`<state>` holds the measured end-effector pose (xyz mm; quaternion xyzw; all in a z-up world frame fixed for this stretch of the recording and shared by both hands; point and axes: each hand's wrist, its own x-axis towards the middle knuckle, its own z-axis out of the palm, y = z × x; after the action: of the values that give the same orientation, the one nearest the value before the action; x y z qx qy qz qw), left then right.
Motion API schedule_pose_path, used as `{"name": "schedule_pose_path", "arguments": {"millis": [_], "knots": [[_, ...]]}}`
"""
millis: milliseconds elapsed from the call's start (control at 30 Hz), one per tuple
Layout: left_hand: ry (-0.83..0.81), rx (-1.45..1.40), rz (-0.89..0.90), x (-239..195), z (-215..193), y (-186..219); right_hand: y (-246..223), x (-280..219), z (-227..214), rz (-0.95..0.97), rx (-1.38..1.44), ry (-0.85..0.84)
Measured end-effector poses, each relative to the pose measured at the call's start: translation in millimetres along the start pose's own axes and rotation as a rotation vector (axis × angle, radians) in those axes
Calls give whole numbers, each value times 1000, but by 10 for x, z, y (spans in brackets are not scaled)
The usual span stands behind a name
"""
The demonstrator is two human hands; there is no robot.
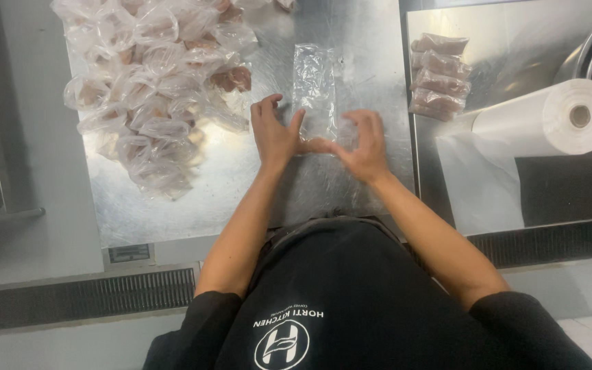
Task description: The person wraps individual portions of food in plastic wrap by hand and places them in a stack.
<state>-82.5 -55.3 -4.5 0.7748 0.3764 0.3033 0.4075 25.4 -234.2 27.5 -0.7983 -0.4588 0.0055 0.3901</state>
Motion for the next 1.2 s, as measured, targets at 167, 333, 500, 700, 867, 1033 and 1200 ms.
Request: {"name": "schedule_pose_path", "arguments": {"millis": [167, 333, 500, 700, 867, 1033, 1200], "knots": [[-18, 142, 390, 364, 121, 205, -80, -46, 19, -245, -123, -248], [-55, 390, 587, 1039, 562, 457, -60, 15, 78, -264, -85, -279], [-486, 512, 56, 1455, 899, 500, -65, 33, 48, -212, -58, -306], [-32, 36, 106, 1648, 804, 458, -38, 98, 18, -175, -39, -360], [-538, 61, 725, 828, -63, 279, 10, 25, -10, -262, -18, -222], [-695, 102, 748, 166, -483, 67, 125, 18, 48, -214, -7, -267], [-633, 80, 429, 55, -343, -79, 172, 114, 99, -16, 66, -299]]}}
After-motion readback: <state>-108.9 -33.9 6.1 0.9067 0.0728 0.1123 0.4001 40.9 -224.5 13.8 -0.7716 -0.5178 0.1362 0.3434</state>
